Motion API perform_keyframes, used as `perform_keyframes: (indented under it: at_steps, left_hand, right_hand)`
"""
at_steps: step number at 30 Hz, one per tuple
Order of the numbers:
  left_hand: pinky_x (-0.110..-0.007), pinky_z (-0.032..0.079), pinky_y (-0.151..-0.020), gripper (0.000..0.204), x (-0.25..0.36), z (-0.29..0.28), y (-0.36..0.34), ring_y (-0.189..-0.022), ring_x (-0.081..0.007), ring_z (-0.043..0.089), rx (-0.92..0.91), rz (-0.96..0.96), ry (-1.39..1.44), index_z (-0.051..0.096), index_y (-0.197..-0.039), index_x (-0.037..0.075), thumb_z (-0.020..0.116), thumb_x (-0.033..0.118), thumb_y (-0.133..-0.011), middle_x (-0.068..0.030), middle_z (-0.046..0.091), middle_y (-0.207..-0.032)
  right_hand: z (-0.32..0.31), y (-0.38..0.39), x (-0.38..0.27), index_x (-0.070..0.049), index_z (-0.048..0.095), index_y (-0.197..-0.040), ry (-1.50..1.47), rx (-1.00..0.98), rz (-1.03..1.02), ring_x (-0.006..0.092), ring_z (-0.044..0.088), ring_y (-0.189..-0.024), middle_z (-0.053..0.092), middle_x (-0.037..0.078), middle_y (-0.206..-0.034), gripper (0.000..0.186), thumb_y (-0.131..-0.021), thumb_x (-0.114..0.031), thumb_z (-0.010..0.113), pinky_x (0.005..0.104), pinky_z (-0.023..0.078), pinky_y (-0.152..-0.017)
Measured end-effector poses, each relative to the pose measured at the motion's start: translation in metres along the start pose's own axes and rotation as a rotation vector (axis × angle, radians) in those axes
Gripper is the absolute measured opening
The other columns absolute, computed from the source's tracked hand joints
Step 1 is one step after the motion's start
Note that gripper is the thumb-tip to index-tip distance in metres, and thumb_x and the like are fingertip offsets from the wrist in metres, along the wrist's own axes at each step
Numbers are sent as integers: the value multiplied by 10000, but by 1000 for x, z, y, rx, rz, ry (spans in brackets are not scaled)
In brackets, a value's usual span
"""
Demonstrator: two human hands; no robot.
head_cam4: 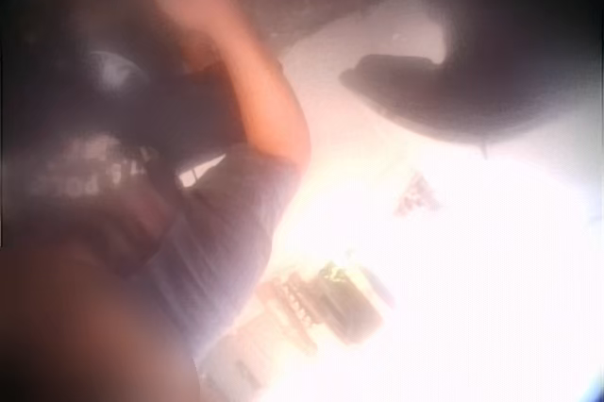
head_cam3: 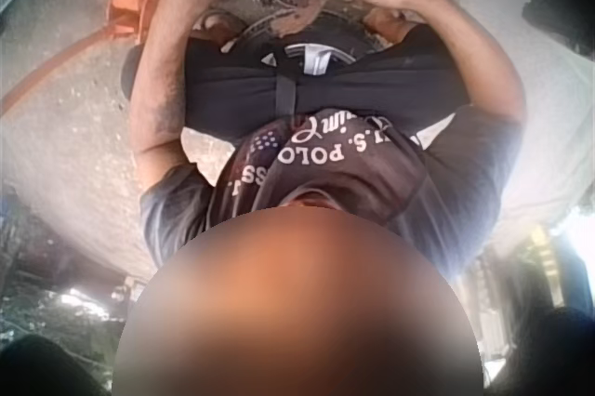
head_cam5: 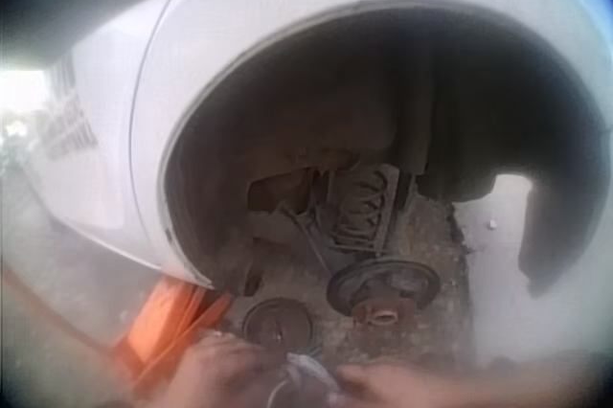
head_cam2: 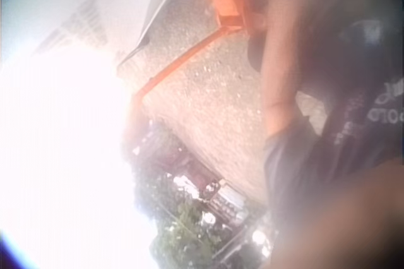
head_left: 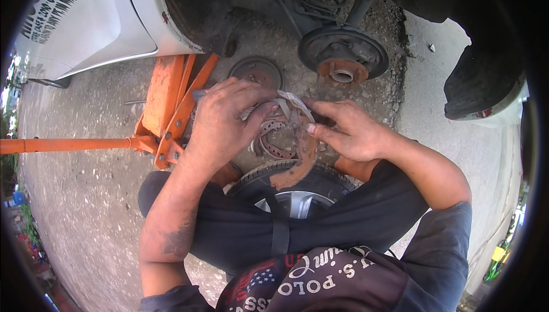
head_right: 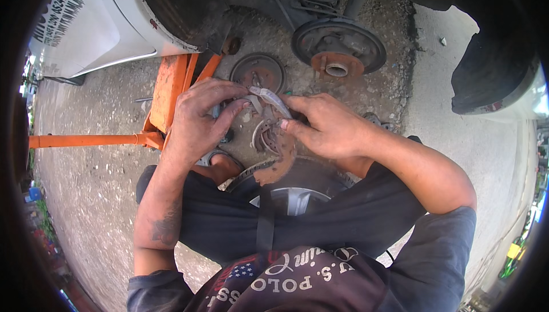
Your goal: The person sits on the ground next to a lifted vehicle and cleans a brake shoe with a cloth, then uses a screwdriver to scrape the surface. He continues to wipe and scrape the brake shoe repeatedly.
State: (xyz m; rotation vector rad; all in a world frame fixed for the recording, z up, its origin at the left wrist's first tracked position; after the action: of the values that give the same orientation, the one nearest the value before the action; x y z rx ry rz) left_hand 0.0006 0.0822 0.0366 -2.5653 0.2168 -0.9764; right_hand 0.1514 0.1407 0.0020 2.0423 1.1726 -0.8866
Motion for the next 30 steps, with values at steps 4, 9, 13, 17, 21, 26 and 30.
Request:
perform_keyframes:
  at_steps: [4, 9, 13, 17, 21, 26, 30]
  left_hand:
    - [-382, 542, -763, 140, 4, -4, 1, -853, -266, 692, 14, 49, -53, 763, -934, 64, 777, 99, -799, -66, 709, -981]
    - [-379, 538, -709, 156, -1, -1, 1, -800, -256, 690, 34, -27, -23, 761, -932, 59, 788, 108, -787, -67, 690, -927]
    - [-369, 527, -675, 164, -10, 1, 2, -749, -247, 687, 3, -132, -3, 754, -929, 45, 794, 113, -785, -78, 691, -874]
    - [-352, 515, -639, 160, -12, 1, 2, -673, -219, 678, 11, -171, 72, 747, -932, 34, 790, 100, -792, -83, 687, -816]
    - [-335, 509, -621, 161, -10, 1, 2, -640, -188, 664, 1, -177, 121, 744, -944, 33, 784, 86, -797, -82, 686, -815]
    - [-299, 518, -631, 204, -9, 5, 3, -667, -150, 653, -19, -183, 148, 753, -975, 25, 806, 60, -781, -80, 717, -868]
    - [-297, 514, -624, 198, -10, 4, 2, -659, -157, 652, -23, -170, 77, 746, -976, 20, 799, 71, -792, -82, 717, -879]
  right_hand:
    - [3, 0, -3, 68, 590, -1218, 101, 44, -53, 479, 641, -976, 672, 304, -963, 367, -963, -195, 576, 533, 499, -846]
    - [0, 2, -2, 70, 591, -1196, 117, 59, -39, 483, 639, -965, 663, 308, -951, 350, -960, -187, 575, 542, 495, -820]
    - [-3, 4, -4, 77, 565, -1250, 106, 49, -37, 472, 638, -1010, 658, 307, -1023, 394, -969, -199, 580, 509, 501, -851]
    - [-5, 3, -8, 76, 590, -1185, 102, 100, -89, 483, 638, -958, 659, 314, -934, 346, -951, -179, 589, 534, 495, -811]
    - [-3, 4, -7, 78, 590, -1186, 84, 98, -91, 479, 640, -967, 662, 314, -944, 347, -945, -172, 597, 530, 497, -817]
    - [-3, 3, -8, 78, 598, -1168, 93, 97, -83, 477, 646, -958, 663, 315, -932, 340, -948, -180, 604, 523, 500, -810]
    - [-2, 4, 1, 70, 615, -1124, 23, 55, 49, 473, 659, -907, 661, 305, -867, 311, -954, -190, 606, 501, 503, -769]
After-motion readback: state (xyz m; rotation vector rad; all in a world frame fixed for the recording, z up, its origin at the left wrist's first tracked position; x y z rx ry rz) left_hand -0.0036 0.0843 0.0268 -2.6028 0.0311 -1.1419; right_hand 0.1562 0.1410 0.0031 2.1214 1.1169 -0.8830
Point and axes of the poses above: each hand's wrist, its own y-axis away from the middle knuckle, its own z-axis out of the palm, x = y × z, the point moved 9 cm from there along -y, towards the middle knuckle
